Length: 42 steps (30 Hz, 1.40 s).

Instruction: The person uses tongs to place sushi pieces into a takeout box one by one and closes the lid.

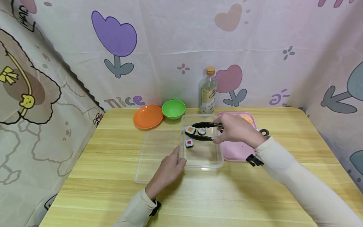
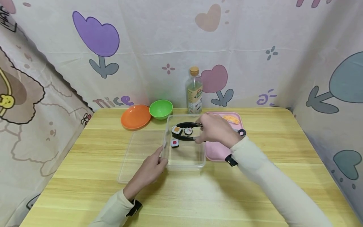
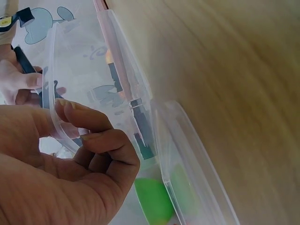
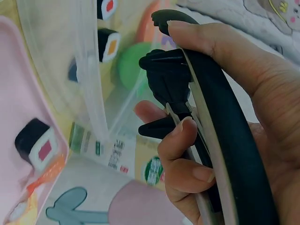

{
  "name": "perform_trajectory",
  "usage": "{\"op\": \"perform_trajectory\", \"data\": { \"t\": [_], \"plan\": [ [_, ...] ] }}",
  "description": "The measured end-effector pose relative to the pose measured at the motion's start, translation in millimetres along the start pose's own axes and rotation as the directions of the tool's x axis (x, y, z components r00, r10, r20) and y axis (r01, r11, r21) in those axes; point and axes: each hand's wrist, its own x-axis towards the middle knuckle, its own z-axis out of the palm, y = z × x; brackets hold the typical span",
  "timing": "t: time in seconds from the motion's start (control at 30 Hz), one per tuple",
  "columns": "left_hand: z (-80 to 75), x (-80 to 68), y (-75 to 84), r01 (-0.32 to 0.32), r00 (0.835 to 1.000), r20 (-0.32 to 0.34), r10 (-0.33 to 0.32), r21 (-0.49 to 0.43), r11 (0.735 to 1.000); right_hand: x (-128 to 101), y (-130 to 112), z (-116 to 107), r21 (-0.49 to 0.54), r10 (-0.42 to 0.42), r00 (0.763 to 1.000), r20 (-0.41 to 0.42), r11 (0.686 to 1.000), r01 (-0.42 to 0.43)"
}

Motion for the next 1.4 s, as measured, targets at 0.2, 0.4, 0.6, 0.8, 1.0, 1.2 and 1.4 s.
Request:
{"op": "perform_trajectory", "data": {
  "t": [0.2,0.4,0.6,0.8,1.0,1.2,1.4],
  "plan": [
    [-0.5,0.8,-0.5,-0.005,1.0,0.008,0.005,-0.015,1.0,-17,18,-9,0.013,0.033,0.998,-0.051,0.999,-0.033],
    [-0.6,1.1,-1.1,-0.006,1.0,0.007,0.007,-0.019,1.0,-32,40,-15,0.076,0.119,0.992,-0.033,0.99,-0.116],
    [-0.6,0.9,-0.7,-0.007,1.0,0.007,0.007,-0.012,1.0,-44,61,-16,0.115,0.187,0.982,-0.036,0.977,-0.182],
    [-0.1,0.7,-1.5,-0.01,1.0,0.009,0.01,-0.014,1.0,-51,81,-14,0.155,0.226,0.973,-0.046,0.964,-0.217],
    [0.5,0.7,-1.9,-0.014,1.0,0.013,0.014,-0.019,1.0,-54,96,-9,0.178,0.25,0.967,-0.046,0.955,-0.238],
    [0.6,0.4,-1.7,-0.007,1.0,0.015,0.007,-0.026,1.0,-53,106,-4,0.182,0.278,0.96,-0.028,0.946,-0.269],
    [1.2,0.4,-2.3,-0.004,1.0,0.016,0.004,-0.024,1.0,-48,117,4,0.194,0.315,0.949,0.001,0.931,-0.309]
  ]
}}
